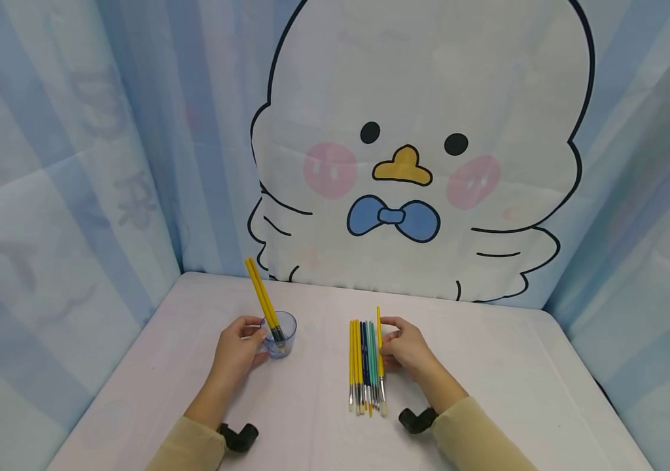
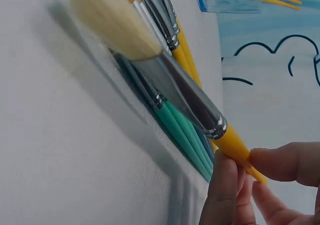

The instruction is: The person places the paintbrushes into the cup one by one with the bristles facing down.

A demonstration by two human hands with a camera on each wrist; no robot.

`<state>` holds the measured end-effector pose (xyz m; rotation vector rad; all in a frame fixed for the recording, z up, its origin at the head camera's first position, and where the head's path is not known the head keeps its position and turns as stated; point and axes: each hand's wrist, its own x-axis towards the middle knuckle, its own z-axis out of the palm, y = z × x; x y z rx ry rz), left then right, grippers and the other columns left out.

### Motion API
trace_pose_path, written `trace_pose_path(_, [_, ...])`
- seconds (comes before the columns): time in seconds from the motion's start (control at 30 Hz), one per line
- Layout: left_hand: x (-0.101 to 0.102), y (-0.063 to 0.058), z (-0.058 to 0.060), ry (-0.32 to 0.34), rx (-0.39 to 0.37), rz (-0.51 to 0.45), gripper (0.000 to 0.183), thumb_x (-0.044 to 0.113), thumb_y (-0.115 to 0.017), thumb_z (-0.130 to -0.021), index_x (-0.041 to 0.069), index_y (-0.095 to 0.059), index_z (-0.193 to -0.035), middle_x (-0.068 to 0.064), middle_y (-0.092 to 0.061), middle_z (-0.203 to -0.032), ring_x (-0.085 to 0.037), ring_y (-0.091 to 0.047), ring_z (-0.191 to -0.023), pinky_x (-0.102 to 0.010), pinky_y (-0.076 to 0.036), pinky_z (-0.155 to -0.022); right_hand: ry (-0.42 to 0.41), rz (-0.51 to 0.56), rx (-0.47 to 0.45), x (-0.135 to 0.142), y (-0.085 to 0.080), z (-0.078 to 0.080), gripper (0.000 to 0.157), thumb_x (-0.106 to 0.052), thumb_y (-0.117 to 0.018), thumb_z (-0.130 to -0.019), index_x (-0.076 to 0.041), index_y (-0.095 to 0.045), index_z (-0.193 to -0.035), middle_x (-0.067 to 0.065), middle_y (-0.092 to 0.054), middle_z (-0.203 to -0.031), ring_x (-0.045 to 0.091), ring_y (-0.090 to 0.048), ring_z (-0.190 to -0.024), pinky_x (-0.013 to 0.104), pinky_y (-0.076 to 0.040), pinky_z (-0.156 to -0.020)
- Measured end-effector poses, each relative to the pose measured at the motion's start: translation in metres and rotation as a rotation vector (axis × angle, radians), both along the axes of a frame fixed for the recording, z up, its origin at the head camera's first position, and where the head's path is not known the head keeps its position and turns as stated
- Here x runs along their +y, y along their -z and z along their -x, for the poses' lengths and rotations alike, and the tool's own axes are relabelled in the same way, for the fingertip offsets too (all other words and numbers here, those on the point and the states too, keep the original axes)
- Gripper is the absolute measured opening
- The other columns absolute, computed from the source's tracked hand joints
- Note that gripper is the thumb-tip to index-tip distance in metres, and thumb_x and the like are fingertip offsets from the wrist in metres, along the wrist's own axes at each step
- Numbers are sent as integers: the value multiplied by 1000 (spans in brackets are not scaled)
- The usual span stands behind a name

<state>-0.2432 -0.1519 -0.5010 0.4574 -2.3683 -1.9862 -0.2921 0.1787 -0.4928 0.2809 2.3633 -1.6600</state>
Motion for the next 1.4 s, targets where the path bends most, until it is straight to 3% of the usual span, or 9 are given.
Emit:
trace_pose_path(0.47, [3, 1, 3, -13, -25, 23, 34, 15, -61, -110, 9, -59, -143, -21, -57, -138, -36, -64, -120, -42, -68, -93, 39, 108, 143, -26, -7, -4, 75, 10, -72, -88, -22, -55, -154, 9, -60, -105, 21, -62, -86, 29, -66, -67])
trace_pose_path(0.8, [3, -1, 2, -7, -36, 25, 34, 15, -60, -110, 9, -59, -143, -21, -58, -138, -35, -64, -119, -41, -69, -92, 15, 228, 273, -44, -16, -6, 75, 13, -68, -87, -17, -55, -154, 12, -58, -107, 18, -62, -75, 26, -61, -63])
trace_pose_path(1.4, [0, -2, 2, -6, -64, -17, 34, 14, -61, -110, 8, -59, -144, -22, -57, -139, -35, -64, -120, -41, -68, -93, 30, 355, 440, -86, -37, -3, 72, 16, -66, -91, -13, -52, -155, 11, -57, -108, 17, -64, -80, 28, -67, -73])
